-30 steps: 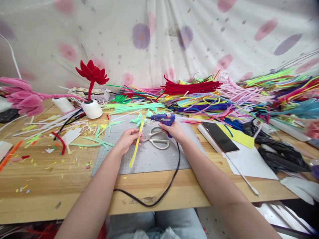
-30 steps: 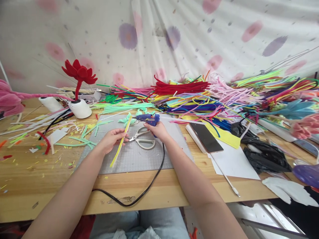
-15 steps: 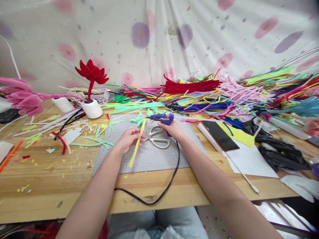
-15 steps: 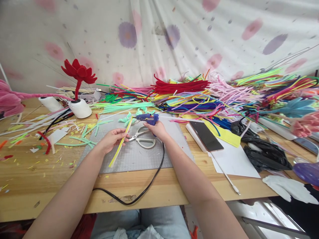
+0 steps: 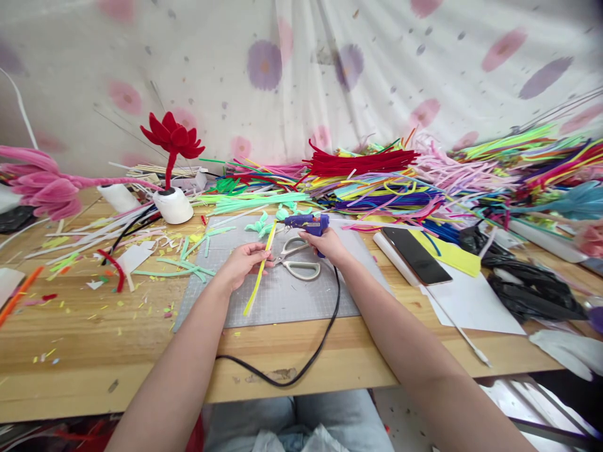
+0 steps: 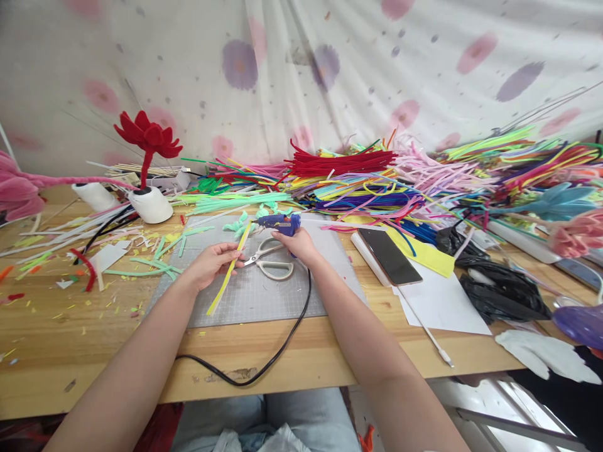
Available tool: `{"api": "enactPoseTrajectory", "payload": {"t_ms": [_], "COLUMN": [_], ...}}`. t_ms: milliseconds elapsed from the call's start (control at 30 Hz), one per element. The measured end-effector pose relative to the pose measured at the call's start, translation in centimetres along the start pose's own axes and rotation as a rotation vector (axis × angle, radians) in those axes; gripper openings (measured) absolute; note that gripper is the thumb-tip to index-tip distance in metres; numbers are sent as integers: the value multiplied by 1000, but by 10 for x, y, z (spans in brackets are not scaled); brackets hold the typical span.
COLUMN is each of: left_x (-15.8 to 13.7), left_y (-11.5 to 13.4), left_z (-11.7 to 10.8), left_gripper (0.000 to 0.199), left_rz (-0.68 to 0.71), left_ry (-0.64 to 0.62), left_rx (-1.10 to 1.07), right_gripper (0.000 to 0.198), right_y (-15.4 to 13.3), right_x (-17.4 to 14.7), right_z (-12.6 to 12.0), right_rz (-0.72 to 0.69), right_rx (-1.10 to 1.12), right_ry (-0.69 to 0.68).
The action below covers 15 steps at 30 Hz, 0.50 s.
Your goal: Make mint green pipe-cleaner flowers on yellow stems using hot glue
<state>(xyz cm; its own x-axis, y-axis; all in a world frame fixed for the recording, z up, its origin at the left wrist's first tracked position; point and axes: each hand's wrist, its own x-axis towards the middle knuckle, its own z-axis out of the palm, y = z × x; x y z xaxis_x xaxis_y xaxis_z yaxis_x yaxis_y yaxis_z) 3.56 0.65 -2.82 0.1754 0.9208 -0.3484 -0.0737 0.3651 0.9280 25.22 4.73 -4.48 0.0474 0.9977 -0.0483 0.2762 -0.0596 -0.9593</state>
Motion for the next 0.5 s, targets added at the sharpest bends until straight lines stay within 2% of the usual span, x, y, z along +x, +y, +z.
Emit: {"api": "enactPoseTrajectory", "payload": {"t_ms": [300,500], "left_x": [1,-1], "left_y": [-1,2], "left_z": [0,2], "left_gripper": [25,26], "left_rz": [1,12], "left_ry": [18,45], "left_rx": [23,50], "right_gripper": [35,35], "right_y": [-1,2], "right_x": [-3,1], "right_z": [0,-1], "right_rz": [-15,-10], "right_rx": [-19,-24], "right_ry": [-43,-21]}}
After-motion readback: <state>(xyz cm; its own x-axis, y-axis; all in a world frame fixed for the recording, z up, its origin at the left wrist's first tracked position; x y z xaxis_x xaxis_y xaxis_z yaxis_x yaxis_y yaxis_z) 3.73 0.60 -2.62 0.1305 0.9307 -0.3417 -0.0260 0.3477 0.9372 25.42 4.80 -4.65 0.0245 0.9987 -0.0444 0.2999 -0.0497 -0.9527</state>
